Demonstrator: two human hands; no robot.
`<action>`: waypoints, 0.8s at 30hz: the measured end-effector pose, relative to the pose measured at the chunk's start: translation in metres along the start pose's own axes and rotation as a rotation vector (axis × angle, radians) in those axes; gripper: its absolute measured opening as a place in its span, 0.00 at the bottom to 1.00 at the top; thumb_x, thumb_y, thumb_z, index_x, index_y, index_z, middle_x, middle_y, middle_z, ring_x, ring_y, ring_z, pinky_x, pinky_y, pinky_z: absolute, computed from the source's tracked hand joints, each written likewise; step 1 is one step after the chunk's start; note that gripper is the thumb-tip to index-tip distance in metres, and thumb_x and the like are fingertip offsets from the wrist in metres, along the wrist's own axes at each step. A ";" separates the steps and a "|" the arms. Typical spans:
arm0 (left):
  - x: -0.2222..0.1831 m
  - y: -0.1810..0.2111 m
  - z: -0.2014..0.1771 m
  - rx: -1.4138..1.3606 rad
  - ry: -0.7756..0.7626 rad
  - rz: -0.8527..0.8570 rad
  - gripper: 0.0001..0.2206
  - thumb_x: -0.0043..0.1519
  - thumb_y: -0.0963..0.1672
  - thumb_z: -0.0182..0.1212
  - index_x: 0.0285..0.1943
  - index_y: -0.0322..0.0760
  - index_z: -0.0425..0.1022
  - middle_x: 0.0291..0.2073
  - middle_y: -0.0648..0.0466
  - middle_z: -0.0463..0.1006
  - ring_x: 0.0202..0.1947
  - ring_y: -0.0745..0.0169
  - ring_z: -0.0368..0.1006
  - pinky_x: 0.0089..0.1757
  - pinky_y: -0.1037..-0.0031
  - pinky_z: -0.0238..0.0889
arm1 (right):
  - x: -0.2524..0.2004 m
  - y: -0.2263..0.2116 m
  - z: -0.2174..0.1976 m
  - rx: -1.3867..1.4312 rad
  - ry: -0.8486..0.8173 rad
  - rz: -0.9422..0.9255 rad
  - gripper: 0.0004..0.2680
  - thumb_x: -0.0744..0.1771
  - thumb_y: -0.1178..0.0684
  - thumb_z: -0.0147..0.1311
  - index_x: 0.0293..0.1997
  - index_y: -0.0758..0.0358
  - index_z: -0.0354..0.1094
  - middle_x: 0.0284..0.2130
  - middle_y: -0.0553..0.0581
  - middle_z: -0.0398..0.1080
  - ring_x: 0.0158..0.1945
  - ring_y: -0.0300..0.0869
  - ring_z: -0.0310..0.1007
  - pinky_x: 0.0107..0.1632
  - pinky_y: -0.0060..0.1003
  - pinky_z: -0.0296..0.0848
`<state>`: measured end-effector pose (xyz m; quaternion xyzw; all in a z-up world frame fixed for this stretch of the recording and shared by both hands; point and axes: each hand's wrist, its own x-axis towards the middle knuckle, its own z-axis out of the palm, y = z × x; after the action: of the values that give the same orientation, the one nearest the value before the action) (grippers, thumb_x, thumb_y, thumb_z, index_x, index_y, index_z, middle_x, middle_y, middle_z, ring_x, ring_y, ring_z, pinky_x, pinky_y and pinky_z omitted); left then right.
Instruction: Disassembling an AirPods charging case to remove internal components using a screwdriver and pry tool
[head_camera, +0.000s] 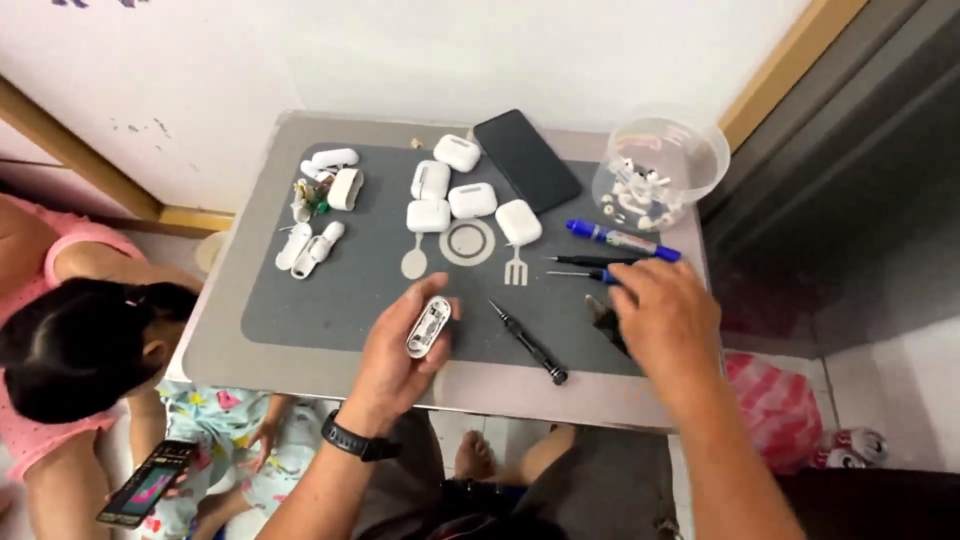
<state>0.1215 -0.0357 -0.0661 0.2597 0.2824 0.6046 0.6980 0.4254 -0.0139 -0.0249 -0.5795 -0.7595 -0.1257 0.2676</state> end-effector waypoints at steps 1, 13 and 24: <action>0.000 -0.001 -0.001 -0.008 -0.003 0.003 0.21 0.71 0.48 0.46 0.67 0.27 0.64 0.38 0.35 0.73 0.13 0.66 0.59 0.14 0.82 0.46 | 0.007 0.015 0.009 -0.061 -0.045 -0.011 0.09 0.63 0.50 0.66 0.45 0.42 0.80 0.36 0.48 0.77 0.42 0.46 0.76 0.50 0.38 0.73; 0.000 -0.007 -0.009 -0.028 -0.073 -0.003 0.21 0.70 0.47 0.48 0.66 0.28 0.66 0.34 0.34 0.74 0.12 0.63 0.60 0.14 0.80 0.46 | 0.032 0.015 0.011 -0.121 -0.417 -0.107 0.06 0.65 0.55 0.59 0.42 0.51 0.78 0.29 0.50 0.71 0.38 0.46 0.73 0.42 0.37 0.70; 0.004 -0.009 -0.012 -0.129 -0.034 -0.008 0.18 0.71 0.46 0.47 0.62 0.28 0.69 0.33 0.35 0.72 0.12 0.63 0.58 0.15 0.80 0.44 | 0.037 0.029 0.024 -0.173 -0.150 -0.417 0.05 0.64 0.51 0.59 0.40 0.55 0.74 0.32 0.52 0.72 0.43 0.47 0.75 0.44 0.40 0.73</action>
<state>0.1197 -0.0327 -0.0806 0.2233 0.2319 0.6144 0.7203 0.4399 0.0366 -0.0281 -0.4385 -0.8670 -0.1993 0.1280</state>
